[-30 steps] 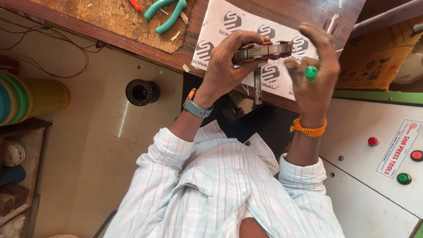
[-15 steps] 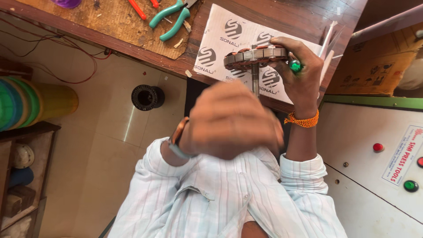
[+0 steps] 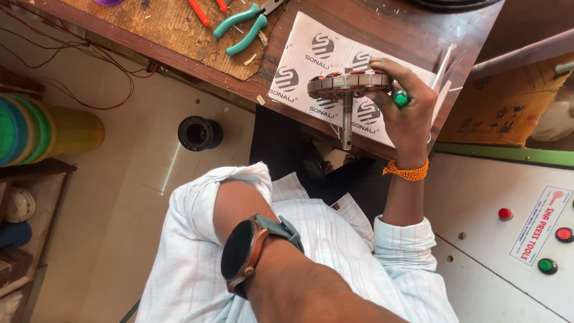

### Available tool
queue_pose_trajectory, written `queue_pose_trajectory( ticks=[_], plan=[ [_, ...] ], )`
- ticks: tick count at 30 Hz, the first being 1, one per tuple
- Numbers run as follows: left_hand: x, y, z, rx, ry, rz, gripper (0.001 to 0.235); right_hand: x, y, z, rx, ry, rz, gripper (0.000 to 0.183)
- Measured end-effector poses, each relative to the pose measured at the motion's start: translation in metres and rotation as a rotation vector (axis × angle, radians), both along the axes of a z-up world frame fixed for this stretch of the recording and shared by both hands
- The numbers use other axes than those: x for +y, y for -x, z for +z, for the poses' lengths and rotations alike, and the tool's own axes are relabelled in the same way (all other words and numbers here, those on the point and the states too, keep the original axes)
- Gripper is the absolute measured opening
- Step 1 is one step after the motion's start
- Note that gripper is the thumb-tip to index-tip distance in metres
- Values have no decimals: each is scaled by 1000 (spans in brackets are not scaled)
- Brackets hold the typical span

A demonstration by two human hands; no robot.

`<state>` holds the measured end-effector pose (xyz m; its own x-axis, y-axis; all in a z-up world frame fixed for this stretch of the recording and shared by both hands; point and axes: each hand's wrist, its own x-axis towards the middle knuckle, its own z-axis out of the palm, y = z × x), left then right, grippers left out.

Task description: The person holds a cylindrical electrical component with copper windings and uses a green-handled screwdriver to adjust or tighten parts of the assembly. The person rotates the component and repeatedly inserts the screwdriver into slots along the windings.

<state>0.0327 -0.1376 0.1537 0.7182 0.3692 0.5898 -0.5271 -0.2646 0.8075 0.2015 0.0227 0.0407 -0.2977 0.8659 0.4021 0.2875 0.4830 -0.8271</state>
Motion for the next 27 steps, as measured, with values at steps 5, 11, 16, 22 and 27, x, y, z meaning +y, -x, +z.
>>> queue_pose_trajectory(
  ticks=[5,11,16,22,27],
  plan=[
    [-1,-4,-4,36,-10,-88,26,-6,1,3,-22,76,-47,41],
    [13,6,19,178,-208,-62,31,-11,4,12,-10,48,-26,41],
    [21,22,39,222,-733,357,36,-19,-3,8,-102,91,-112,42],
    [31,47,50,288,-489,252,32,-10,-1,10,-59,34,-21,44],
    [34,50,38,290,-439,265,29,-7,-3,-7,-4,68,-41,42]
  ],
)
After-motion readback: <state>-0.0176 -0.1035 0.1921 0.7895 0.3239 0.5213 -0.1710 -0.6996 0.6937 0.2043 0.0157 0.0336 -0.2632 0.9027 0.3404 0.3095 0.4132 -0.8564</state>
